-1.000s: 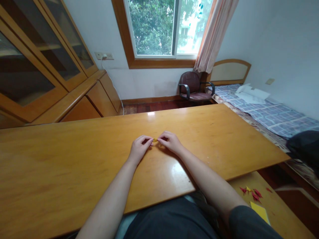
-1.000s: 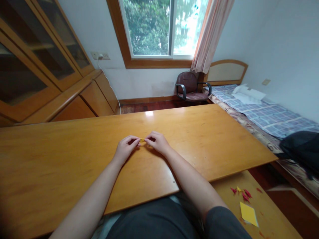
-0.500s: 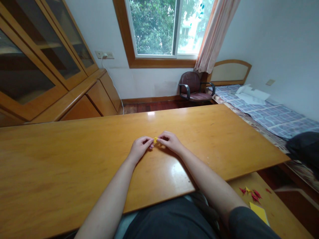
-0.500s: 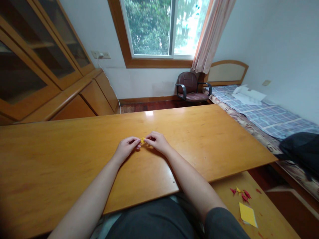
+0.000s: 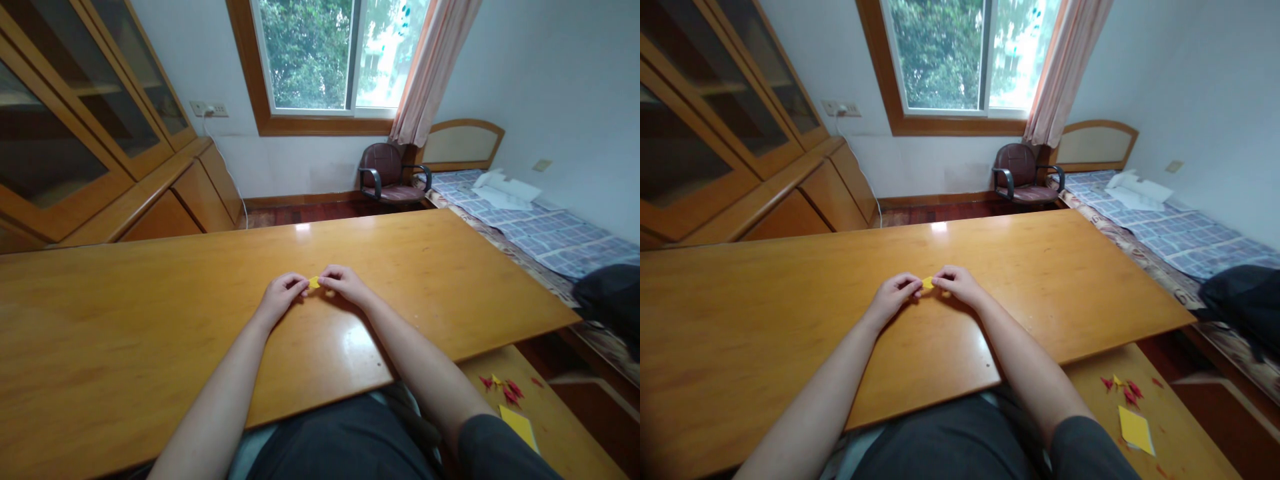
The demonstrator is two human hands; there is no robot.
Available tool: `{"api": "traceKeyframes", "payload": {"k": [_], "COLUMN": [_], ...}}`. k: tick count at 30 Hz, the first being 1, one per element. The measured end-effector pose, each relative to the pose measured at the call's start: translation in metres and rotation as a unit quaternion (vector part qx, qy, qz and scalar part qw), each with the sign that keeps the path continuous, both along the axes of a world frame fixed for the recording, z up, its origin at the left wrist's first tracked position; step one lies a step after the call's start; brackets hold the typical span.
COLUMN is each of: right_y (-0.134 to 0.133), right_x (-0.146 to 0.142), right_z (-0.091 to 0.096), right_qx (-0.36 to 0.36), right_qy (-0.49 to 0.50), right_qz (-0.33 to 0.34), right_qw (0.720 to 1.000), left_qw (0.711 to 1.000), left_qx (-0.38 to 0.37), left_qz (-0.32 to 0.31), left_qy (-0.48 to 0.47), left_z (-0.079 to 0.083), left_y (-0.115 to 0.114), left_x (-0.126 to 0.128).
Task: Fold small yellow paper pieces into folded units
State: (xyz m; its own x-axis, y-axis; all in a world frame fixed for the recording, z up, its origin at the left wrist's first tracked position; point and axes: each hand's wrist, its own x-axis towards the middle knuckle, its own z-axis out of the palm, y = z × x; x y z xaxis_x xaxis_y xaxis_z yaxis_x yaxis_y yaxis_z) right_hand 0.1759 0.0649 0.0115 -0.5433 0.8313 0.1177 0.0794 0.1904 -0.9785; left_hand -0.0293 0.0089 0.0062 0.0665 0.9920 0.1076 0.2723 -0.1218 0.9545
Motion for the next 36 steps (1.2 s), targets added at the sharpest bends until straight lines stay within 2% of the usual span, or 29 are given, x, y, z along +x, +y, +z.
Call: {"api": "traceKeyframes", "payload": {"k": [8,12,18,26,30,36], "right_y": [0.0004,-0.0003,-0.0015,-0.0012,-0.0015,-0.0036], "right_x": [-0.002,-0.0036,-0.0045,-0.0058,-0.0055,-0.0054], "right_z": [-0.0019,-0.0055,-0.0034,-0.0051,-0.0049,-0.0032], "right_qx": [-0.023,-0.006,0.105,0.131,0.136,0.137], "right_qy": [0.0,-0.027,-0.077,-0.085,-0.087,-0.086], "right_qz": [0.018,0.025,0.072,0.07,0.064,0.07], "right_qw": [1.0,0.999,0.989,0.985,0.985,0.984], "left_qw": [0.992,0.995,0.999,0.999,1.0,0.996], "left_qx": [0.068,0.065,0.04,-0.01,0.01,0.054], "left_qz": [-0.009,0.0,0.003,-0.004,-0.002,-0.011], "left_qy": [0.104,0.071,-0.003,-0.046,-0.027,0.064], "left_z": [0.0,-0.0017,-0.0033,-0.0041,-0.0057,-0.0055], "left_y": [-0.0001,0.0,0.0007,0.0031,0.0028,0.0043], "left_x": [0.0004,-0.0006,-0.0001,0.0022,0.0009,-0.0004]}}
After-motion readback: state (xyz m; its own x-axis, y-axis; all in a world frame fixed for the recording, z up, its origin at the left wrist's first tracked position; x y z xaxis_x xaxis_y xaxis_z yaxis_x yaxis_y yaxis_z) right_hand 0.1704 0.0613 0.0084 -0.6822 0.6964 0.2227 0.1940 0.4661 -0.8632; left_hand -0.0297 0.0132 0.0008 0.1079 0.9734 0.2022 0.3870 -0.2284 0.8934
